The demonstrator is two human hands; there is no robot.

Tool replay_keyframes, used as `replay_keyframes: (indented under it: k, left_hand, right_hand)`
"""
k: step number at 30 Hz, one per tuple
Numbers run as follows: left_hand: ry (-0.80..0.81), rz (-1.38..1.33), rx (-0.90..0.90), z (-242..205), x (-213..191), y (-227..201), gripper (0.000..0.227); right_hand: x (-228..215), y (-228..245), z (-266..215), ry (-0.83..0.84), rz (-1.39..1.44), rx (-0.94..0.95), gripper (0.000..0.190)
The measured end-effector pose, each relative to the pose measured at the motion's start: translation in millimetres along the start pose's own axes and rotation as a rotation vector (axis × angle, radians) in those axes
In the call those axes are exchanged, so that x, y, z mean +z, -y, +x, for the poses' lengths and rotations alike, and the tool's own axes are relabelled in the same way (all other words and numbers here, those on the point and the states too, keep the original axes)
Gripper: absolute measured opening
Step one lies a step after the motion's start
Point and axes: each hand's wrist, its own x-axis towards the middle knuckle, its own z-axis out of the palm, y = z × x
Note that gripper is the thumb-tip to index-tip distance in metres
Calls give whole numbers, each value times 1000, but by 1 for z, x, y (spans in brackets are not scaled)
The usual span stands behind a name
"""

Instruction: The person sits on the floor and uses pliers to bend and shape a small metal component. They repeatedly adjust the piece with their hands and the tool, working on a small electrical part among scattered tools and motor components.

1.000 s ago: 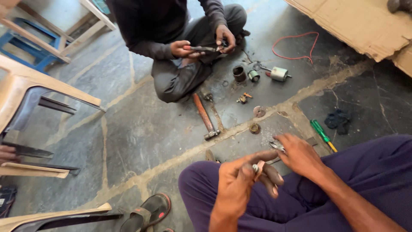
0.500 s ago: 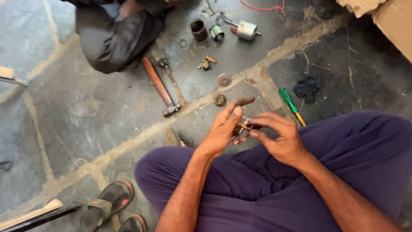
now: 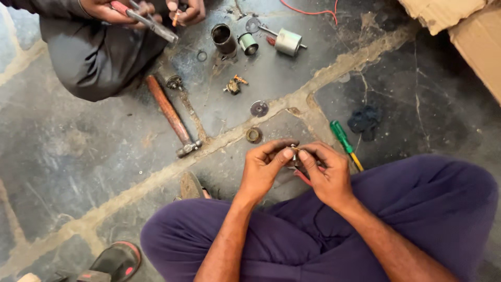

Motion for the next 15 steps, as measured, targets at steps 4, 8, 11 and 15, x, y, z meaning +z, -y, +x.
replay_keyframes:
  k: [4, 8, 11, 15]
  left_hand:
    - [-7, -116, -46, -2, -4, 2, 29]
    - [33, -172, 8, -5, 1, 11, 26]
    - [-10, -212, -47, -6, 9, 14, 27]
    - [-68, -218, -116, -4, 10, 13, 26]
  right_hand:
    - [8, -1, 1, -50, 145, 195, 17]
    - [6, -10, 2, -22, 314, 107, 30]
    - [4, -16, 0, 30, 256, 194, 28]
    - [12, -22, 1, 31, 187, 220, 27]
